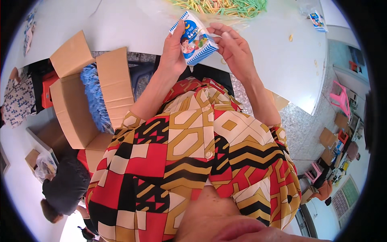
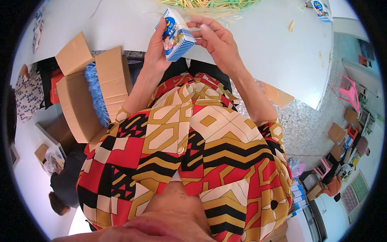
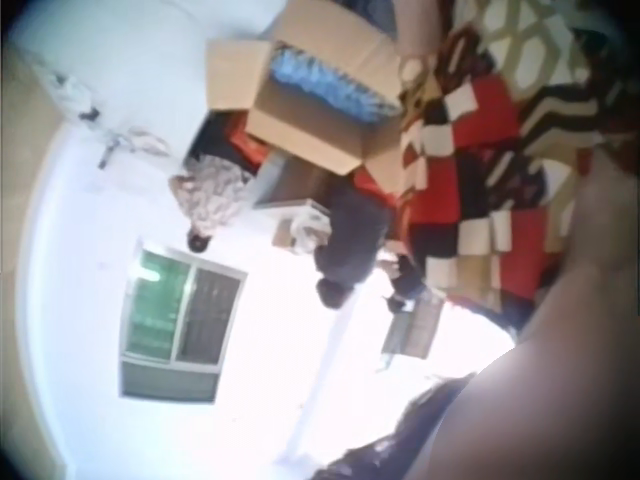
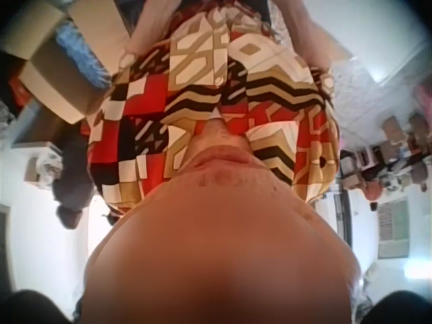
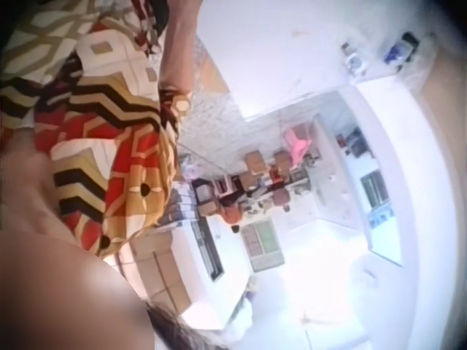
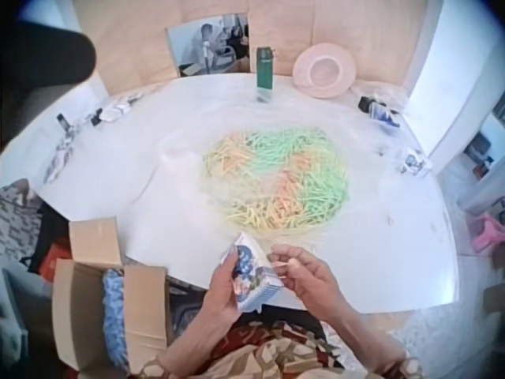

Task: Sorting colored rubber bands and placing them into small plastic bags.

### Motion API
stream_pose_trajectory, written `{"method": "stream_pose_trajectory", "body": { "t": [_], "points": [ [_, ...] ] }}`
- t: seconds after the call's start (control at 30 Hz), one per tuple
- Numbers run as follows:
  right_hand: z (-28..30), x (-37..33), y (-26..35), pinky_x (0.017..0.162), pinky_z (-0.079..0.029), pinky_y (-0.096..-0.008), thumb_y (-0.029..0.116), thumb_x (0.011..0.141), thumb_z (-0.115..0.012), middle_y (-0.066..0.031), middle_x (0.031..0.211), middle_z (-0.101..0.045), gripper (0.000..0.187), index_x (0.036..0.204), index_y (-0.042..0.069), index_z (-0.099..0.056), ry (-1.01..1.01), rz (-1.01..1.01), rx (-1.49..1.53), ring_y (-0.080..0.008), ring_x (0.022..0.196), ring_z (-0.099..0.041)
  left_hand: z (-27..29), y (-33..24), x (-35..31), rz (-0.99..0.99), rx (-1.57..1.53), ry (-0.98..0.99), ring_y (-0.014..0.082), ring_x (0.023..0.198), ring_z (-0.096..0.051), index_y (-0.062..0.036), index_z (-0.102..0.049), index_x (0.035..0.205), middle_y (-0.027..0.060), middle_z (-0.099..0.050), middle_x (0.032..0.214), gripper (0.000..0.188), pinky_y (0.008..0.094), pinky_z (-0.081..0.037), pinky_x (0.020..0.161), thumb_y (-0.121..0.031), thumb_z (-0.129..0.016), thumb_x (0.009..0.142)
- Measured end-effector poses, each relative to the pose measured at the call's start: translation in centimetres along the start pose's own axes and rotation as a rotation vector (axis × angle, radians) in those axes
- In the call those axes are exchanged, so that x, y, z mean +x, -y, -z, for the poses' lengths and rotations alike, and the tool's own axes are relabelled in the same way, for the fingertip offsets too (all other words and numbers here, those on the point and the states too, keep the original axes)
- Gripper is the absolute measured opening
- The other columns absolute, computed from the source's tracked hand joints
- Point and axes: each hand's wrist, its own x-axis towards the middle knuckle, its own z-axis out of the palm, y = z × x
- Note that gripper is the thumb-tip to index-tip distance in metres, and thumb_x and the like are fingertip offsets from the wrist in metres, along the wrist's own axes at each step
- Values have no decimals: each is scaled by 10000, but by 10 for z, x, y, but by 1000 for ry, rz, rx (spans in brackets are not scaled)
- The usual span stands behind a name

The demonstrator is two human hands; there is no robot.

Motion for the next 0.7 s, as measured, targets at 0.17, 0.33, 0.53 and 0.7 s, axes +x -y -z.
{"method": "stream_pose_trajectory", "body": {
  "t": [0.17, 0.33, 0.53, 0.7],
  "points": [
    [-16, -2, -6, 819, -439, -213, 24, 902, -467, -78, 1080, -598, 267, 1160, -14, -521, 39, -28, -107, -88, 942, -567, 7, -1, 3, 8, -51, 127, 128, 727, -650, -78, -555, 982, 33, -646, 847, 317, 278, -558, 639, -374, -581, 870],
    [-33, -4, -3, 753, -460, -208, -51, 859, -511, -37, 960, -610, 188, 1036, -15, -563, 43, 121, -176, -64, 865, -565, 3, -3, -3, 21, -87, 183, 89, 647, -629, -88, -555, 973, 4, -640, 802, 363, 220, -533, 556, -436, -553, 870],
    [-34, -9, -11, 700, -467, -209, -39, 846, -529, -43, 956, -598, 116, 951, -3, -562, 28, 216, -304, -75, 791, -556, 9, 0, -2, 2, -7, 294, 87, 772, -524, -108, -548, 969, -9, -548, 783, 412, 228, -443, 685, -506, -505, 872],
    [-37, -14, -8, 579, -424, -203, 43, 870, -512, -43, 867, -578, 46, 898, 21, -542, 43, 163, -114, -78, 673, -507, -2, -2, -8, 88, -92, 403, 97, 676, -547, -111, -554, 969, 2, -563, 771, 383, 239, -473, 618, -480, -519, 875]
  ]
}}
